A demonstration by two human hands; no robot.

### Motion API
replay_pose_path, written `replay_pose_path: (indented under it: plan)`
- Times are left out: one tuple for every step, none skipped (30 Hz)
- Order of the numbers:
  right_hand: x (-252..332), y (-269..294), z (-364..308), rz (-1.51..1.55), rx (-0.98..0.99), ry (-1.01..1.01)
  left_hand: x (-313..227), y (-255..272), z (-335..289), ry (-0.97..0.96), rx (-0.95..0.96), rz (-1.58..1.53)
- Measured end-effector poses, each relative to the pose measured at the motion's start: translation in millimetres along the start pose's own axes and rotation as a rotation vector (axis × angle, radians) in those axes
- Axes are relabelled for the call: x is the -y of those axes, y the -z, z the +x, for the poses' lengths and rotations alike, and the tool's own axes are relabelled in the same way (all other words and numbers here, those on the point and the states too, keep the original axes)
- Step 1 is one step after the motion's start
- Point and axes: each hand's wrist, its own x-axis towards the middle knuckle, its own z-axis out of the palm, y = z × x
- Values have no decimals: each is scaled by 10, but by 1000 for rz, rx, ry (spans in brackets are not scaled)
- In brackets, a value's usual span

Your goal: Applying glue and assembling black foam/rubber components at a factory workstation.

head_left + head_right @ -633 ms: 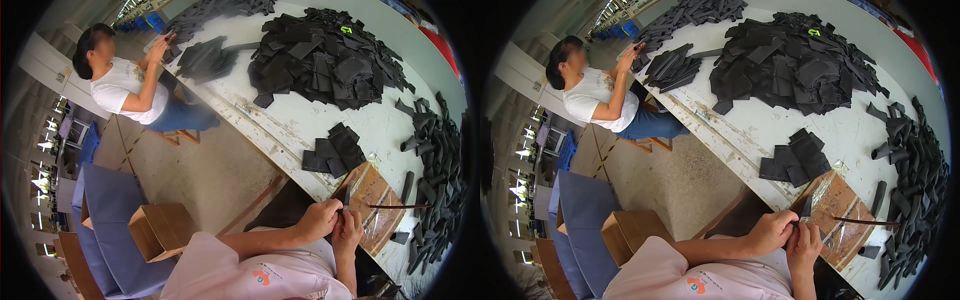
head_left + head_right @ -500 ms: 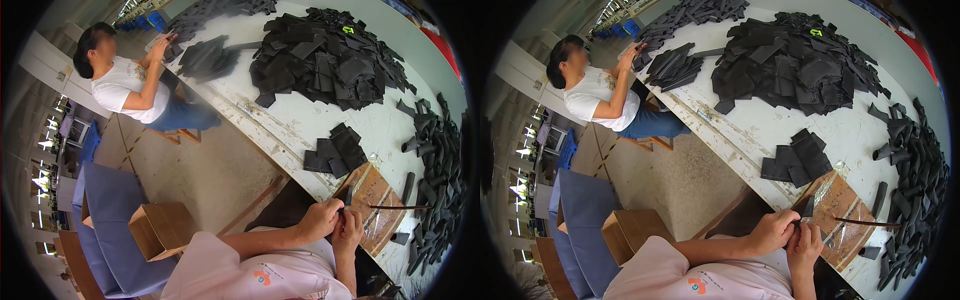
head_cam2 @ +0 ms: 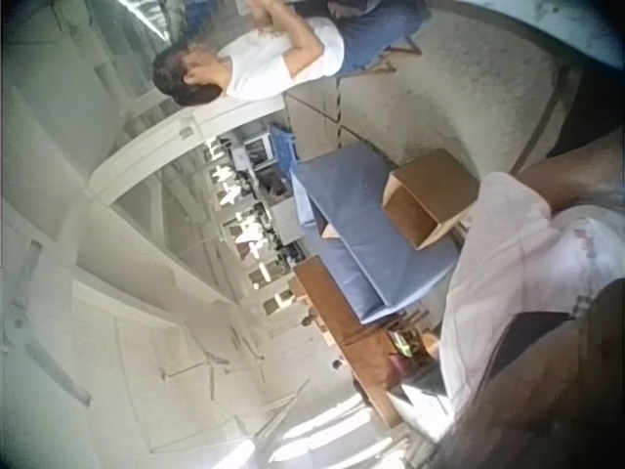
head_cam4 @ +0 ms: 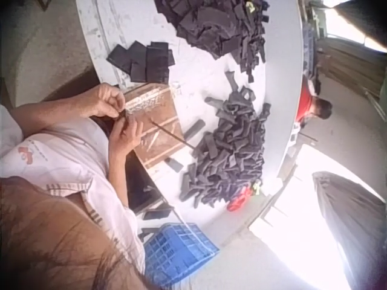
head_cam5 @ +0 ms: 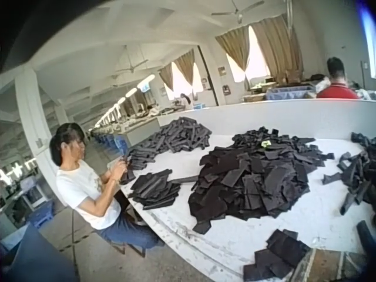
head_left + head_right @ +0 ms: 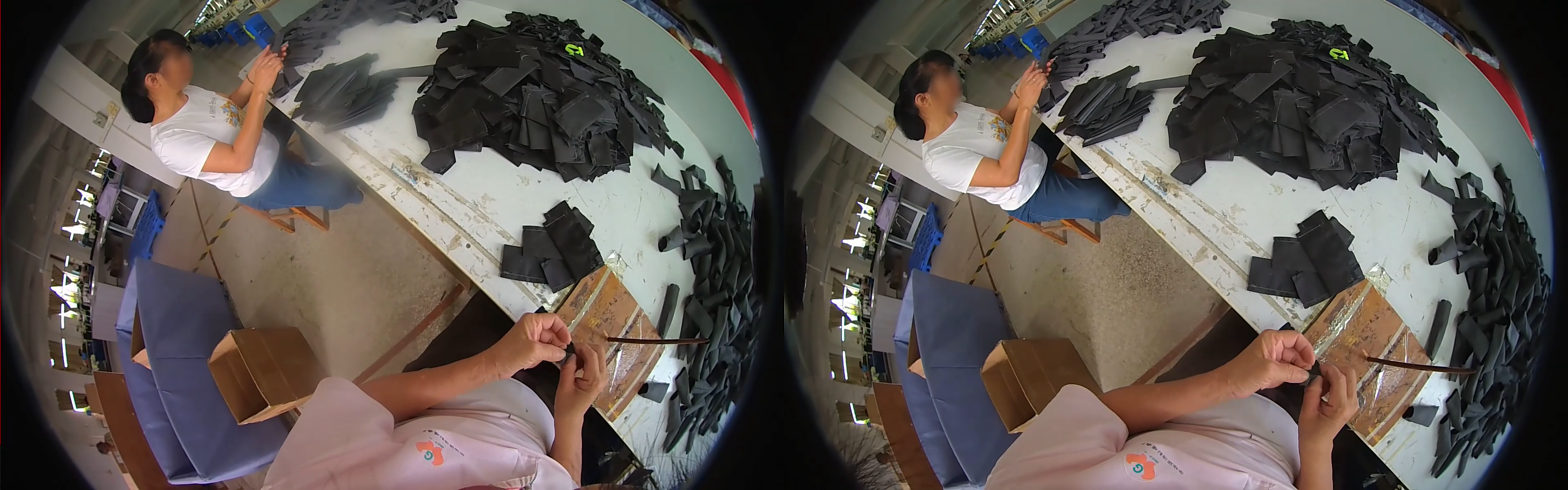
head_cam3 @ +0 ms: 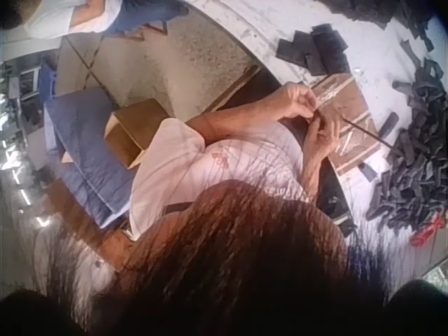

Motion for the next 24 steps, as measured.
replay_pose_path:
  plan:
    - [-25, 5, -3, -1, -1, -1, -27, -15, -11, 1, 1, 0]
    - [-78, 15, -5, 142, 29, -44, -51, -31, -20, 14, 50, -17]
    - [-120, 28, -2, 286, 61, -84, -64, -40, -24, 25, 97, -34]
    - [-135, 55, -4, 286, 62, -83, -39, -41, -19, 23, 97, -35]
    - [-139, 95, -6, 466, 139, -297, 14, -45, -7, -65, 77, 106]
    - [-136, 127, -7, 643, 213, -514, 55, -52, -1, -152, 59, 248]
    - [-126, 148, 3, 643, 213, -514, 77, -65, -3, -151, 59, 248]
    - [-114, 164, 17, 840, 228, -667, 94, -80, -9, -138, 15, 238]
    - [-115, 179, 23, 1037, 237, -820, 102, -98, -7, -124, -25, 228]
    - [-134, 183, 15, 1036, 233, -821, 97, -110, -7, -122, -22, 229]
    - [-161, 184, 1, 1253, 282, -893, 87, -122, -8, -131, -88, 295]
    - [-177, 183, -8, 1473, 333, -960, 81, -133, -10, -140, -155, 361]
    - [-155, 185, -4, 1473, 331, -960, 86, -156, -10, -139, -154, 361]
    - [-105, 183, 10, 1455, 308, -953, 97, -186, -11, -271, -232, 511]
    - [-62, 171, 18, 1437, 284, -947, 106, -210, -17, -403, -310, 660]
    - [-33, 151, 19, 1437, 281, -948, 110, -232, -27, -401, -308, 661]
    - [-9, 127, 19, 1372, 253, -897, 113, -254, -38, -447, -346, 701]
    - [-1, 121, 17, 1305, 228, -844, 121, -273, -45, -496, -386, 740]
    - [-20, 128, 6, 1304, 227, -843, 144, -270, -39, -497, -385, 739]
    - [-53, 141, -11, 1202, 241, -797, 177, -251, -21, -444, -365, 600]
    - [-80, 146, -27, 1101, 253, -751, 203, -224, -7, -389, -342, 462]
    - [-98, 144, -42, 1102, 251, -751, 213, -190, -2, -389, -341, 463]
    - [-113, 141, -57, 1069, 217, -731, 213, -151, -1, -338, -270, 388]
    - [-124, 141, -63, 1037, 183, -711, 188, -136, -1, -287, -199, 313]
